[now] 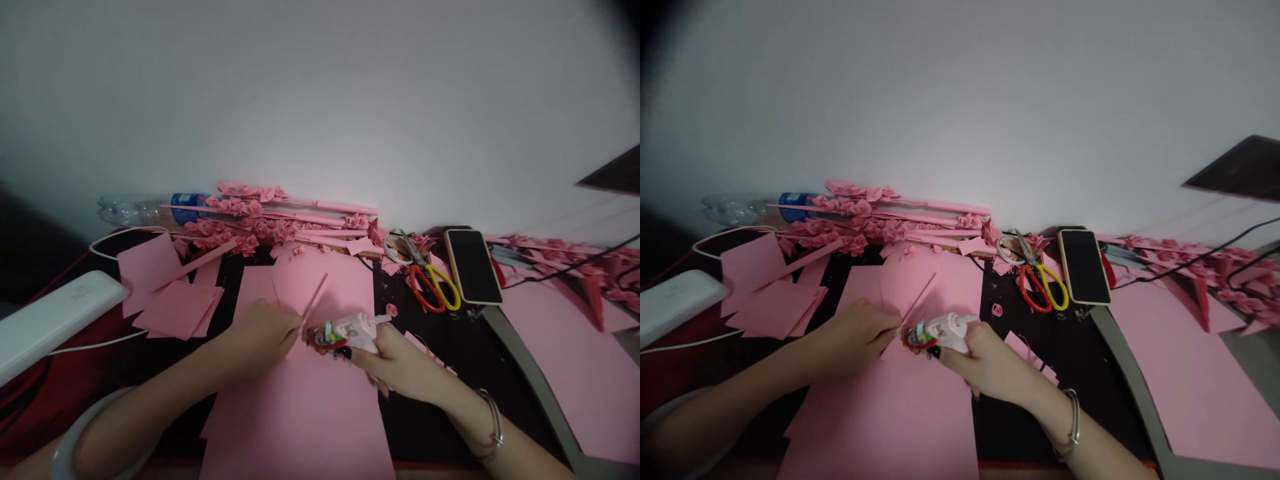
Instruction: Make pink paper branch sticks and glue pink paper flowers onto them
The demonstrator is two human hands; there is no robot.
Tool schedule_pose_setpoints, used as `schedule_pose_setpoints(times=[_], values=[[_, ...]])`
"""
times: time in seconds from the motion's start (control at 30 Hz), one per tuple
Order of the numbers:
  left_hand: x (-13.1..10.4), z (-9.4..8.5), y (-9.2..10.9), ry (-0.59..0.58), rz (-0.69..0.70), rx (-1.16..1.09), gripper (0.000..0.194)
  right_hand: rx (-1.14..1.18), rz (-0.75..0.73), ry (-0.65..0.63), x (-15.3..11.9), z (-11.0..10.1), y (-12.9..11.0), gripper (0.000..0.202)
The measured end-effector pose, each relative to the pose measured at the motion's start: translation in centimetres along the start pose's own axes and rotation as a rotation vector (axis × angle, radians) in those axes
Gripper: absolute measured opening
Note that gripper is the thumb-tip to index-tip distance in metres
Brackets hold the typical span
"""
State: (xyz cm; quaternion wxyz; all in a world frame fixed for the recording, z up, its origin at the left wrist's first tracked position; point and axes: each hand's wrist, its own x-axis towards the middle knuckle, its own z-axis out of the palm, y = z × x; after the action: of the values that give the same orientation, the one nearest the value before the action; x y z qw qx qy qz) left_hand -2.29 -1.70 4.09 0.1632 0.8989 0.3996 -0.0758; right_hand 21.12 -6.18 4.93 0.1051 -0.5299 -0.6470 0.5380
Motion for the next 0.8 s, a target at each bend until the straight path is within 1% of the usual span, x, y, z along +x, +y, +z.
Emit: schedule_pose_setpoints(times=[0.1, 0.23, 0.33, 0.57, 0.7, 0.8], values=[[0.06, 0.11, -0.25, 0.028, 0.014, -0.037, 0.029, 0.028, -0.059, -0.031, -0.1, 0.44, -0.12, 0.012], [0.1, 0.34, -0.49, 0.054, 0.011, -0.075, 0.028, 0.0, -0.101, -0.022, -0.19, 0.87, -0.42, 0.01], [0.11, 0.46, -0.54, 0.05, 0.024, -0.057, 0.029, -0.021, -0.106, -0.023, -0.31, 0.98, -0.67, 0.006], [0.03, 0.51, -0.48, 0.028, 0.02, -0.047, 0.027, -0.044, -0.125, -0.006, -0.34, 0.95, -0.75, 0.007], [0.02, 0.53, -0.47, 0.026, 0.01, -0.049, 0.028, -0.071, -0.099, 0.039, -0.06, 0.58, -0.28, 0.016], [0.03, 0.49, -0.45, 0.023, 0.008, -0.062, 0.029, -0.124, -0.076, 0.098, 0.23, 0.2, 0.14, 0.024]])
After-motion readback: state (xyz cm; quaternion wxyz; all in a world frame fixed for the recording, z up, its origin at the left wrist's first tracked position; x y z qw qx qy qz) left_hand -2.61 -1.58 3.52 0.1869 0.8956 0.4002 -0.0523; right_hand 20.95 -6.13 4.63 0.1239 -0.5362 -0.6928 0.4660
